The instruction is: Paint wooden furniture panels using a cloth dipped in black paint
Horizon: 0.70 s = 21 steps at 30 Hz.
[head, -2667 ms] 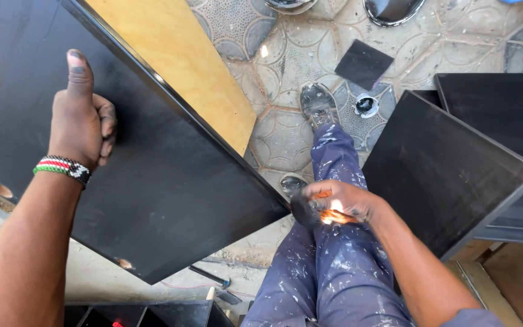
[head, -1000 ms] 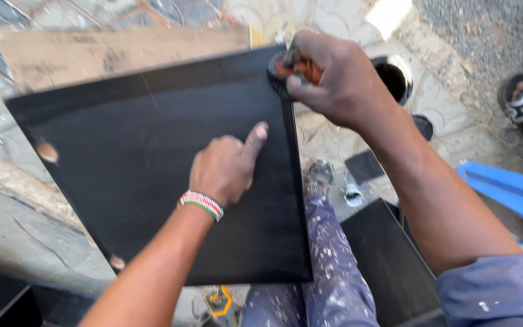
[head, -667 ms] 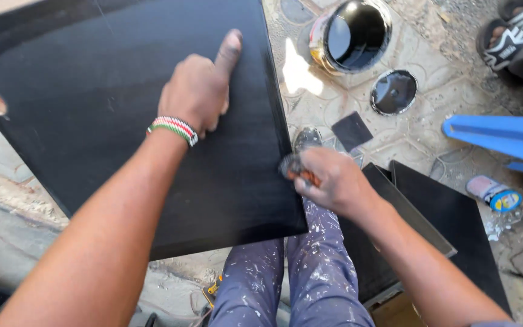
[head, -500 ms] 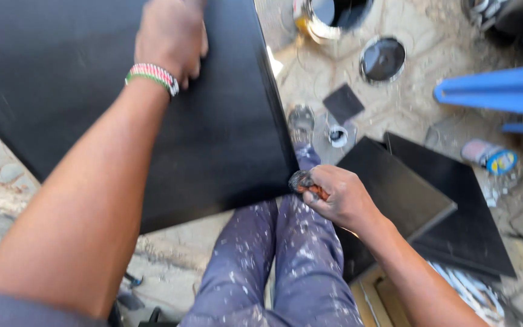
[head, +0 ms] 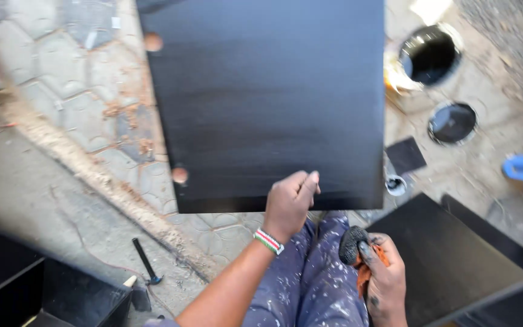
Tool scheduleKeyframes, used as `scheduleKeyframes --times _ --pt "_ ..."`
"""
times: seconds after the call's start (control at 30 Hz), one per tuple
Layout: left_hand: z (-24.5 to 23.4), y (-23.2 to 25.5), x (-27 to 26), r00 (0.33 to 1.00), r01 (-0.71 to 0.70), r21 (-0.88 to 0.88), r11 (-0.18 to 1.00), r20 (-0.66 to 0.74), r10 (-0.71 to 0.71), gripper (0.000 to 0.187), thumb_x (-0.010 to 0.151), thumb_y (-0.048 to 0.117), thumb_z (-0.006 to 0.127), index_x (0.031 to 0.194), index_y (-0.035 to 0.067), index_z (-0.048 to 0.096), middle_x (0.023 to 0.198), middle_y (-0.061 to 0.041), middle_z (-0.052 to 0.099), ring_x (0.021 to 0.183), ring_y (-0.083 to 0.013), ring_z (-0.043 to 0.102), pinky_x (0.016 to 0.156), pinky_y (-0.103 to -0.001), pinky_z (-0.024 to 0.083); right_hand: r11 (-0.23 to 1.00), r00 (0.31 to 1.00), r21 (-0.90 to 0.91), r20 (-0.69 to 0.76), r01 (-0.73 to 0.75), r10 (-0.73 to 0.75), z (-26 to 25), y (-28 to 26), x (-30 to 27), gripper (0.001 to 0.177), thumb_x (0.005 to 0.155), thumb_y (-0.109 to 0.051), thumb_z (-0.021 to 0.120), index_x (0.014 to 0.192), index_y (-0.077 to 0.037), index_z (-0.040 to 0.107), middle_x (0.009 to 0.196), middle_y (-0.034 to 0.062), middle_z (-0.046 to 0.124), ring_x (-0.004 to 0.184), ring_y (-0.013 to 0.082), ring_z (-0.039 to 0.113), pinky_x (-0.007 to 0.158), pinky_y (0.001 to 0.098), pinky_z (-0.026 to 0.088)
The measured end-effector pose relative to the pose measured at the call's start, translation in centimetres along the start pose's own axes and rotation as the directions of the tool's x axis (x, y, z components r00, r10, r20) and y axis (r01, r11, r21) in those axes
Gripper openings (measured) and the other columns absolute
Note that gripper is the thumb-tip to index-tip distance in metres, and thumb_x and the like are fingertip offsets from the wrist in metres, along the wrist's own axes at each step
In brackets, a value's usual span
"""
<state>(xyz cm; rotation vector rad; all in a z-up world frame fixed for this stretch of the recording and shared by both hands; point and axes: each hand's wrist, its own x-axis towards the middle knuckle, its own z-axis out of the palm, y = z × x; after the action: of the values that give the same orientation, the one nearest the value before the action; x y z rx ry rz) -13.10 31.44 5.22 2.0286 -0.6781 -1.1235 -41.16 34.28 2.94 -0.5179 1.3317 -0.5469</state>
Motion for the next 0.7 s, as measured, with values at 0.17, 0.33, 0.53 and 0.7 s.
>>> scheduleKeyframes --times 0.17,0.33,0.53,0.7 --pt "-3.5 -1.2 -1.6 0.983 0.169 -0.188 0.967 -0.037 -0.179 0.028 0.113 0.030 0.072 0.106 0.007 0.087 0.076 0.001 0.078 0.065 -0.0124 0.065 0.064 -0.032 0.054 0.996 0.997 -0.074 0.066 0.054 -0.049 5.1 -4.1 0.8 0.034 0.114 -0.007 0.065 0.146 0.002 0.062 0.110 0.0213 0.080 0.075 0.0140 0.064 0.061 0.0248 0.044" --pt "-5.1 0.9 -0.9 0.994 0.075 -0.255 0.964 -0.056 -0.092 0.021 0.107 0.020 0.077 0.112 0.004 0.089 0.087 0.002 0.080 0.069 -0.0103 0.061 0.066 -0.031 0.054 0.962 0.963 -0.026 -0.016 0.270 -0.271 9.6 -7.8 3.8 0.041 0.117 -0.004 0.067 0.153 -0.003 0.049 0.117 0.0136 0.071 0.085 0.0123 0.067 0.071 0.0246 0.051" --pt "-4.4 3.5 0.0 0.984 0.075 -0.342 0.937 0.177 -0.014 0.041 0.100 0.036 0.087 0.124 0.004 0.092 0.108 0.000 0.082 0.086 -0.0116 0.070 0.077 -0.030 0.058 0.901 0.909 -0.133 0.003 0.414 -0.417 12.5 -11.1 6.0 0.022 0.114 -0.005 0.075 0.132 -0.003 0.064 0.112 0.0133 0.079 0.082 0.0141 0.074 0.076 0.0270 0.061" --pt "-1.6 3.8 1.4 0.939 0.316 -0.676 0.666 0.324 -0.117 0.032 0.101 0.010 0.090 0.129 -0.004 0.085 0.105 -0.011 0.086 0.083 -0.0105 0.068 0.074 -0.024 0.055 0.927 0.931 -0.108 0.109 0.359 -0.348 14.1 -10.8 8.0 0.019 0.113 0.000 0.076 0.131 0.002 0.071 0.114 0.0133 0.081 0.094 0.0136 0.075 0.085 0.0250 0.061"
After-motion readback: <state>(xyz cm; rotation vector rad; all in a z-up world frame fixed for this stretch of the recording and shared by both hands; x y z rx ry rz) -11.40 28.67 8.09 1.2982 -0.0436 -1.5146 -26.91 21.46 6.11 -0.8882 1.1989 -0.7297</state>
